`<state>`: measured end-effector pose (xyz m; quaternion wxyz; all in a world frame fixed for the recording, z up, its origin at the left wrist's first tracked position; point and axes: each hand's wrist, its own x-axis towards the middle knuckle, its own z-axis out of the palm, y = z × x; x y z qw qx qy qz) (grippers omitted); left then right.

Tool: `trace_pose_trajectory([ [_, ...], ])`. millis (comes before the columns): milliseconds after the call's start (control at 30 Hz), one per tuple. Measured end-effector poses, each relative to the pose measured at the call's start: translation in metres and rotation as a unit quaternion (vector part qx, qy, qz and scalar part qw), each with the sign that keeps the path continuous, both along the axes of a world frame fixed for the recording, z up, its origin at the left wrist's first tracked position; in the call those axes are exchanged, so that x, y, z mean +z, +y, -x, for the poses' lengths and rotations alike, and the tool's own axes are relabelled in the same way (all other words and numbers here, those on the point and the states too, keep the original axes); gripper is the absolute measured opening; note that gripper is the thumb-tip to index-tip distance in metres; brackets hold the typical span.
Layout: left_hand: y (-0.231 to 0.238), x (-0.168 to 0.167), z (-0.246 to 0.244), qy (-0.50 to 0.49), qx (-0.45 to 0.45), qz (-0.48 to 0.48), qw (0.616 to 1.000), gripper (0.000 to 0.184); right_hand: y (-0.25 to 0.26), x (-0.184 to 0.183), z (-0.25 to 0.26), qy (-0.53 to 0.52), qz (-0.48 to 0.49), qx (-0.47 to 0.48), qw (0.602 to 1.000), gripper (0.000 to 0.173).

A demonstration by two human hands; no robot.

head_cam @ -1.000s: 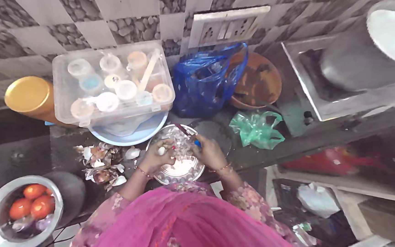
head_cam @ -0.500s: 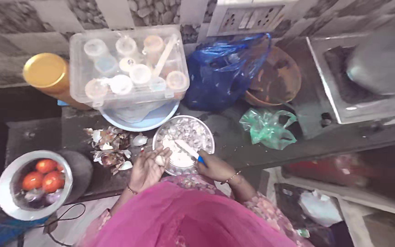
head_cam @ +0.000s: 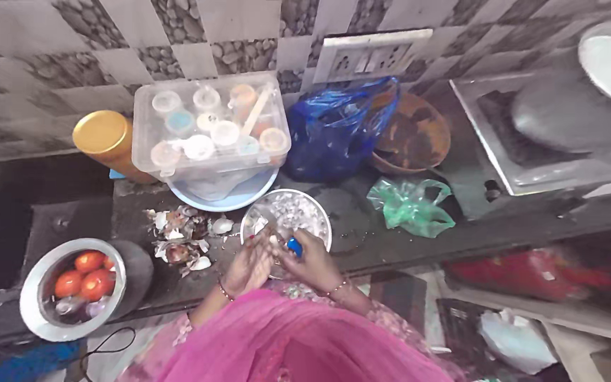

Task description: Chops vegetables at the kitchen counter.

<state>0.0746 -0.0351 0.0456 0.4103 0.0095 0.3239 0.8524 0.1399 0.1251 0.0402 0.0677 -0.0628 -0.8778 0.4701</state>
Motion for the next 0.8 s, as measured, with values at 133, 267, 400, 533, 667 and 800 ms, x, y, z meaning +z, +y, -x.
trace_pose_trajectory([
  [133,-0.007,0.002,0.006,0.134,-0.065,0.099,0.984,0.068,0.013,0.003,0.002,-0.058,0.258,-0.032,0.964,0.021],
  [267,-0.004,0.000,0.006,0.256,-0.040,0.230,0.938,0.053,0.013,0.006,-0.001,-0.069,0.355,-0.025,0.932,0.018],
  [400,-0.009,0.001,0.012,0.301,-0.034,0.287,0.909,0.037,0.011,0.008,0.000,-0.063,0.303,-0.008,0.951,0.020],
  [533,-0.011,-0.003,0.018,0.235,-0.032,0.190,0.953,0.033,0.018,0.016,-0.001,-0.035,0.295,-0.017,0.955,0.022],
  [667,-0.010,-0.012,0.018,0.136,0.005,0.108,0.985,0.038,0.032,0.013,-0.003,-0.088,0.305,-0.007,0.948,0.033],
  [800,-0.008,-0.022,0.018,0.114,0.012,0.069,0.991,0.039,0.037,-0.001,-0.012,-0.104,0.301,0.050,0.946,0.036],
])
